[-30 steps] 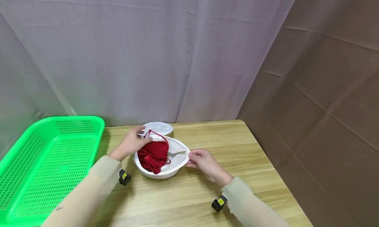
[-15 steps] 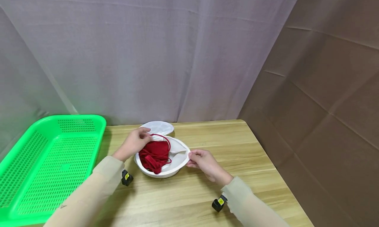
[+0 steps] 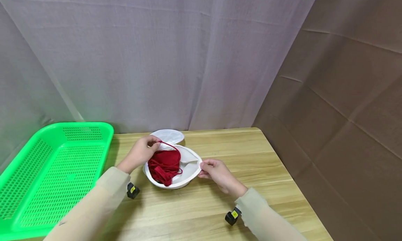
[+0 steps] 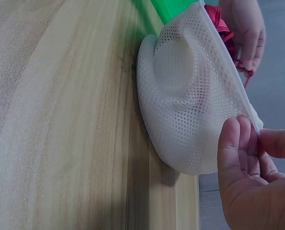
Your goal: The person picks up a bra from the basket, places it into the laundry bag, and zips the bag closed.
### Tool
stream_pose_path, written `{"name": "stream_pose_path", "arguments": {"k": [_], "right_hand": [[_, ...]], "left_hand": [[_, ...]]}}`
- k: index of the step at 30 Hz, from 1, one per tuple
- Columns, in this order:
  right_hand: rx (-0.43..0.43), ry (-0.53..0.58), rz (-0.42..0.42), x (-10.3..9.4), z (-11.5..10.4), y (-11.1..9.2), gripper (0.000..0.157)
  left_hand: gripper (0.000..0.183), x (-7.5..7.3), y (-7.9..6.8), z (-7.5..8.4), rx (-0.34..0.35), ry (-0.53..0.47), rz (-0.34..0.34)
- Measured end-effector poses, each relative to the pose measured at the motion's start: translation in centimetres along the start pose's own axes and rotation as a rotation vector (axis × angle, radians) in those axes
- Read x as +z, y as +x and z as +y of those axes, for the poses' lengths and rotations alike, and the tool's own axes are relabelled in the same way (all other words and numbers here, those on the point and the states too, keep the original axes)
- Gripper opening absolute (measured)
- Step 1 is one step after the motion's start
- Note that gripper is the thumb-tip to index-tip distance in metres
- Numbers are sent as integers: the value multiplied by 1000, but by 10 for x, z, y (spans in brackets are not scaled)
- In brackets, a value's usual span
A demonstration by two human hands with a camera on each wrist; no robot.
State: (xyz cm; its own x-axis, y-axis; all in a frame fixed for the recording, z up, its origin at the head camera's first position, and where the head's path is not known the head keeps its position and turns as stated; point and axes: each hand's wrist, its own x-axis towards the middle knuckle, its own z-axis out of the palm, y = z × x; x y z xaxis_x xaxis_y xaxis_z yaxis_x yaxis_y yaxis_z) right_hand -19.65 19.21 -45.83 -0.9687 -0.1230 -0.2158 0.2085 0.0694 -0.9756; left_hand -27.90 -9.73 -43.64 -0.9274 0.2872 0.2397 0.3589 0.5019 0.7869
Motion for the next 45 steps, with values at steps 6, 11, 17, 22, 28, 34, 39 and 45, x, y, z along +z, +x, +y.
{"name": "stream_pose_path", "arguments": {"k": [6,11,17,22,28,34,39,45], "right_hand": [[-4,-1,-2,0,-1,0,24],[-8,2,-8,0,-1,0,24],[-8,1,-10,0,0,1,24],[2,-6,-23,0,1,1,22],[-3,-9,-22,0,3,1,22],[2,-23,-21,0,3,2,23],[0,-23,-23,0,4,2,24],[-6,-11,-37,1,4,2,24]], "left_hand": [[14,-1,-5,21,100,20,-3],[10,6,-12,33,171,22,-27],[12,16,-24,38,192,94,-129],[13,23,-31,33,225,217,-200],[18,16,-37,35,285,243,-202],[23,3,-46,41,318,292,-218],[32,4,-52,42,340,405,-281],[34,12,-54,40,335,481,-317]]}}
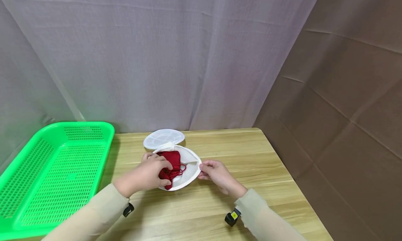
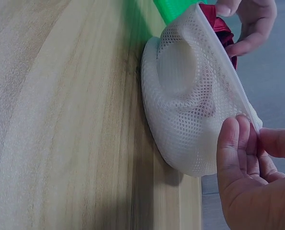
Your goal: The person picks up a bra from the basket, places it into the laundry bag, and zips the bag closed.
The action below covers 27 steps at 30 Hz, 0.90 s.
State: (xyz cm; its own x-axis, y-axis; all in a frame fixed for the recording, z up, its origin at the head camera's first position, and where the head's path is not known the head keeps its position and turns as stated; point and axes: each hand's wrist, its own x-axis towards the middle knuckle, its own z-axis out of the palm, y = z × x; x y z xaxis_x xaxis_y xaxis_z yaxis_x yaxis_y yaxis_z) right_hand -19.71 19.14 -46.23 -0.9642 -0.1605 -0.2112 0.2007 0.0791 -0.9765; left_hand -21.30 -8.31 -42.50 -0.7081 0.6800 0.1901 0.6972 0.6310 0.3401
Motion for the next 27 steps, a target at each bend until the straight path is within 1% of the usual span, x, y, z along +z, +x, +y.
{"name": "stream_pose_path", "arguments": {"k": [4,10,15,17,20,23,27], "right_hand": [[-3,8,-6,1,2,1,23],[0,16,-12,2,2,0,23],[1,20,-12,2,2,0,23],[3,17,-12,1,2,0,23],[5,9,-11,1,1,-1,23],[-1,8,-16,4,1,-2,24],[-14,7,-25,8,1,-2,23]], "left_hand": [[30,5,0,0,-8,40,-22],[16,15,0,-5,-18,93,-77],[15,22,2,-10,4,120,-86],[18,23,3,-10,13,126,-72],[24,22,4,-9,14,160,-23],[25,21,8,-5,-26,206,41],[21,22,18,2,-84,243,97]]}}
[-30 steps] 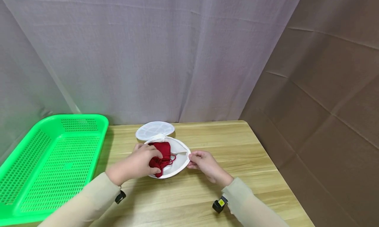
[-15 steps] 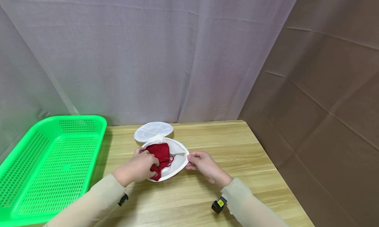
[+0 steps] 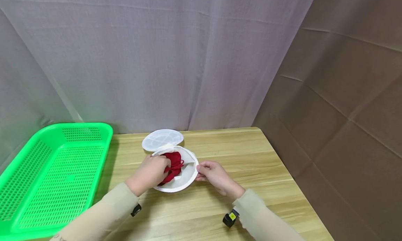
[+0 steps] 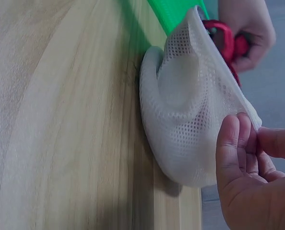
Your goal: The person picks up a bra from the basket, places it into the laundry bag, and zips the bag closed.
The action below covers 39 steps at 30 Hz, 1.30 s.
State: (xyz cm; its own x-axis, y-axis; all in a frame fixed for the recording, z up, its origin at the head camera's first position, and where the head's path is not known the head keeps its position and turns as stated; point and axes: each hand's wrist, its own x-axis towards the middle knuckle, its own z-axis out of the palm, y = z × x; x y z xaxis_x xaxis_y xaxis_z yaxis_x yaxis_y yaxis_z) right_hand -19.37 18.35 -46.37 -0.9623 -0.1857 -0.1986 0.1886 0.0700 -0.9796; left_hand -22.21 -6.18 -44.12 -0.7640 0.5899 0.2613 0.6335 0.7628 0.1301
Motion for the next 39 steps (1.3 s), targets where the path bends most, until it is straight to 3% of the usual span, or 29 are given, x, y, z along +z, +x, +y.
{"name": "stream_pose_path", "arguments": {"k": [4,8,13,18,22,26,31,35,39], "right_hand": [[-10,-14,-12,5,-1,0,24],[-19,-12,-40,8,-4,-2,25],[6,37,-59,3,-13,-8,25],[20,106,-74,-5,-21,-14,25],[21,103,-82,-10,-21,-14,26],[36,86,-64,-13,-16,-13,26],[48,74,-40,-18,-7,-10,25],[50,68,-45,-20,-4,-8,24],[41,68,-59,-20,-2,-8,24]], "left_hand": [[18,8,6,8,0,34,11],[10,20,8,10,2,156,-7],[13,28,8,5,-76,314,-4],[13,30,8,0,-157,322,-5],[11,28,6,-2,-149,288,14],[8,21,2,-6,-73,166,71],[19,7,2,-13,-40,-113,107],[31,-3,5,-22,-81,-326,141],[43,-4,10,-36,-206,-565,174]]}}
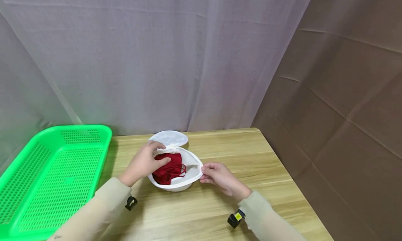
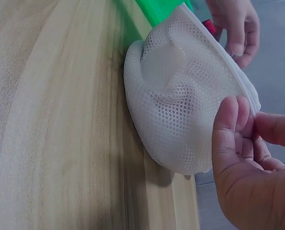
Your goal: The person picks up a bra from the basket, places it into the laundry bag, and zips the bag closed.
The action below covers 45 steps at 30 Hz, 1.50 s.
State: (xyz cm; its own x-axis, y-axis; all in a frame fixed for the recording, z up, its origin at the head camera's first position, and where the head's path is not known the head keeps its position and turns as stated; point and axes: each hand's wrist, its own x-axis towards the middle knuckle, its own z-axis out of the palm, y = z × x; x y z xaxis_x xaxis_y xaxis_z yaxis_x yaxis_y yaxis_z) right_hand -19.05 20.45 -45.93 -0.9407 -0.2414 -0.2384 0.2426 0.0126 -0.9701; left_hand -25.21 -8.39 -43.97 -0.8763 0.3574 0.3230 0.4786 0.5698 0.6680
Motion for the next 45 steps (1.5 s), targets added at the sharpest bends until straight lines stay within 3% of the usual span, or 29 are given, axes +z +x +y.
{"name": "stream_pose_path", "arguments": {"k": [6,11,14,26,33,40,45], "right_hand": [[3,6,-15,0,1,-2,26],[0,0,-12,0,2,-3,27],[3,0,-8,0,1,-4,27],[8,4,-14,0,4,-3,25],[11,-1,-10,0,5,-4,24],[9,0,-11,1,5,-4,23],[7,-2,-16,2,5,-4,24]], "left_hand": [[60,0,10,-28,-300,-343,57],[69,3,14,-47,-500,-503,101],[72,5,17,-54,-565,-562,110],[76,16,21,-72,-677,-697,122],[82,23,24,-79,-708,-798,125],[81,21,24,-78,-727,-789,123],[61,18,22,-76,-710,-743,90]]}}
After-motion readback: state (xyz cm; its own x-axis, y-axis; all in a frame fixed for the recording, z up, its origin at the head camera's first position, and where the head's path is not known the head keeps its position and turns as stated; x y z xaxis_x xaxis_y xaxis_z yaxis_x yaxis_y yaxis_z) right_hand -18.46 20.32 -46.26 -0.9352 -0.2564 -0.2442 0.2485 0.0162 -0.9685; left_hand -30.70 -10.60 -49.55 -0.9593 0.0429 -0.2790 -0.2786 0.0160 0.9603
